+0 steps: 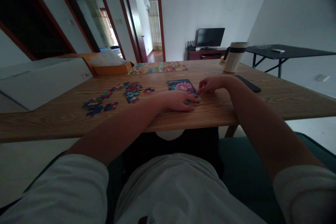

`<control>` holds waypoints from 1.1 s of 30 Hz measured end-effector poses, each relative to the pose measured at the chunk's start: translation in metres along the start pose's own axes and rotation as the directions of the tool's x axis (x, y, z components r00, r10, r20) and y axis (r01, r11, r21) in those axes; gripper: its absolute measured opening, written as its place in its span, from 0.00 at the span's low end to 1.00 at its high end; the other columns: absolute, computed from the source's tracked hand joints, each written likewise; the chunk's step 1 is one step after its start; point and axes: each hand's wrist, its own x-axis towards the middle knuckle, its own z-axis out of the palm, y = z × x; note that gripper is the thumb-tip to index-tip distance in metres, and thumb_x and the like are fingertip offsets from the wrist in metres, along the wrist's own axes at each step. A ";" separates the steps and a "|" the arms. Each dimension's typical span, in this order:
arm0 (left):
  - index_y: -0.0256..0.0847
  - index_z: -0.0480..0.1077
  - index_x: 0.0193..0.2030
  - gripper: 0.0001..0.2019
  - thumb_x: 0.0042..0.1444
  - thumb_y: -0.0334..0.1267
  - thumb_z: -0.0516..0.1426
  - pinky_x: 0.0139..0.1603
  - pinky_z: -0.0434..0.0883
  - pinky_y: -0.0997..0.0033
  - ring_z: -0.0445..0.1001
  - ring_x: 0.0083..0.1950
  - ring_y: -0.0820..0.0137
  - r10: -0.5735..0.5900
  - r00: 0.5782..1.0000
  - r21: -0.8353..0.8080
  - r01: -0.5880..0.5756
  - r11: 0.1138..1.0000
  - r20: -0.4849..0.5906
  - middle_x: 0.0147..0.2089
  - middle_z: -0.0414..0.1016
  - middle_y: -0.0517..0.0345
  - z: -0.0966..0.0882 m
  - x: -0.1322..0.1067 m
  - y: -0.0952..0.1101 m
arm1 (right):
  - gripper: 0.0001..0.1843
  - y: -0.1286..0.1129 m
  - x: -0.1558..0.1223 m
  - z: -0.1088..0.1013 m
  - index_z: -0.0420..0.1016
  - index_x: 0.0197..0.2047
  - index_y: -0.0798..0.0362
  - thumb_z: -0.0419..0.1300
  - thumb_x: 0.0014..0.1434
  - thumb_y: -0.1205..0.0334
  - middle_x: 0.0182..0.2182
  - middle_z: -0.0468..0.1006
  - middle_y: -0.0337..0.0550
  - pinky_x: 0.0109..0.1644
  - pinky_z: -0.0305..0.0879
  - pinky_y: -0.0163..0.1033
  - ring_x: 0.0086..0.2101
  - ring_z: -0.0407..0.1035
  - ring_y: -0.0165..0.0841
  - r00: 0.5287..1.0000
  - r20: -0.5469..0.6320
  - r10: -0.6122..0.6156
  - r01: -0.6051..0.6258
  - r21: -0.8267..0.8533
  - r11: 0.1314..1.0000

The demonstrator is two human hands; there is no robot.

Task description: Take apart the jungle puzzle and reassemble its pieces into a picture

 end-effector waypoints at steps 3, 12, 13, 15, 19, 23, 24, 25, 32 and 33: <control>0.46 0.70 0.67 0.24 0.65 0.47 0.57 0.65 0.64 0.65 0.72 0.65 0.61 -0.003 1.000 -0.016 0.003 1.000 -0.003 0.69 0.70 0.51 -0.002 -0.002 0.000 | 0.31 -0.006 -0.005 0.001 0.79 0.44 0.50 0.68 0.52 0.32 0.35 0.79 0.45 0.36 0.69 0.39 0.35 0.74 0.37 0.998 0.061 -0.014 0.015 -0.016 1.000; 0.41 0.76 0.59 0.20 0.65 0.45 0.57 0.62 0.67 0.68 0.76 0.59 0.64 -0.031 0.997 0.005 0.031 0.999 -0.070 0.61 0.78 0.50 -0.005 -0.007 -0.006 | 0.31 -0.007 -0.001 0.004 0.77 0.42 0.49 0.66 0.51 0.30 0.31 0.77 0.43 0.36 0.67 0.40 0.34 0.73 0.38 0.996 0.087 0.037 -0.035 -0.033 0.999; 0.41 0.77 0.59 0.20 0.65 0.45 0.57 0.62 0.67 0.67 0.76 0.59 0.64 -0.026 0.997 0.009 0.027 1.000 -0.068 0.60 0.78 0.51 -0.005 -0.007 -0.005 | 0.31 -0.007 -0.001 0.004 0.77 0.42 0.49 0.66 0.51 0.29 0.31 0.77 0.43 0.37 0.67 0.40 0.34 0.72 0.38 0.995 0.083 0.047 -0.045 -0.029 0.999; 0.43 0.77 0.59 0.19 0.64 0.45 0.57 0.61 0.67 0.67 0.76 0.58 0.64 -0.020 0.997 0.018 0.021 1.000 -0.068 0.59 0.79 0.52 -0.005 -0.006 -0.003 | 0.31 -0.007 -0.001 0.005 0.77 0.41 0.49 0.67 0.50 0.30 0.30 0.76 0.43 0.36 0.67 0.40 0.33 0.72 0.38 0.995 0.080 0.056 -0.055 -0.021 0.998; 0.44 0.78 0.58 0.18 0.64 0.45 0.57 0.61 0.67 0.67 0.77 0.58 0.64 -0.010 0.997 0.052 0.014 0.999 -0.075 0.58 0.80 0.53 -0.006 -0.006 0.001 | 0.30 -0.005 -0.001 0.004 0.76 0.40 0.50 0.68 0.50 0.31 0.29 0.75 0.42 0.33 0.65 0.38 0.31 0.71 0.36 0.995 0.091 0.031 -0.030 -0.012 0.999; 0.44 0.78 0.57 0.18 0.65 0.44 0.56 0.62 0.66 0.67 0.76 0.58 0.65 0.000 0.999 0.130 0.007 0.992 -0.053 0.58 0.80 0.54 -0.008 -0.004 0.005 | 0.30 -0.004 0.000 0.003 0.76 0.41 0.50 0.67 0.51 0.32 0.28 0.74 0.41 0.31 0.63 0.37 0.30 0.69 0.34 0.994 0.102 0.033 -0.030 -0.030 0.999; 0.44 0.78 0.57 0.18 0.66 0.44 0.55 0.62 0.66 0.68 0.76 0.57 0.65 -0.012 0.999 0.146 0.018 0.989 -0.044 0.57 0.81 0.54 -0.008 -0.004 0.006 | 0.30 -0.004 0.001 0.004 0.75 0.41 0.51 0.67 0.51 0.32 0.28 0.74 0.41 0.31 0.62 0.37 0.29 0.69 0.34 0.994 0.103 0.031 -0.028 -0.038 0.999; 0.44 0.78 0.57 0.18 0.66 0.44 0.54 0.60 0.66 0.68 0.77 0.56 0.65 -0.028 0.999 0.157 0.032 0.987 -0.032 0.56 0.81 0.54 -0.007 -0.003 0.008 | 0.30 -0.004 0.001 0.004 0.75 0.41 0.51 0.67 0.51 0.31 0.27 0.73 0.41 0.31 0.62 0.37 0.29 0.68 0.34 0.994 0.101 0.027 -0.023 -0.046 0.999; 0.46 0.79 0.56 0.18 0.65 0.44 0.54 0.51 0.69 0.69 0.79 0.48 0.66 -0.145 0.989 0.138 0.140 0.980 0.024 0.51 0.83 0.55 -0.023 -0.008 0.005 | 0.30 -0.003 0.004 0.005 0.78 0.42 0.51 0.65 0.54 0.32 0.30 0.78 0.45 0.32 0.63 0.39 0.32 0.71 0.37 1.000 0.018 0.014 -0.013 -0.081 0.997; 0.46 0.79 0.56 0.18 0.65 0.45 0.54 0.50 0.69 0.68 0.79 0.48 0.65 -0.191 0.982 0.139 0.190 0.972 -0.007 0.50 0.83 0.54 -0.029 -0.011 -0.002 | 0.29 -0.001 0.006 0.004 0.79 0.43 0.51 0.64 0.55 0.32 0.33 0.79 0.47 0.34 0.65 0.39 0.34 0.73 0.38 0.999 -0.039 -0.003 0.000 -0.089 0.996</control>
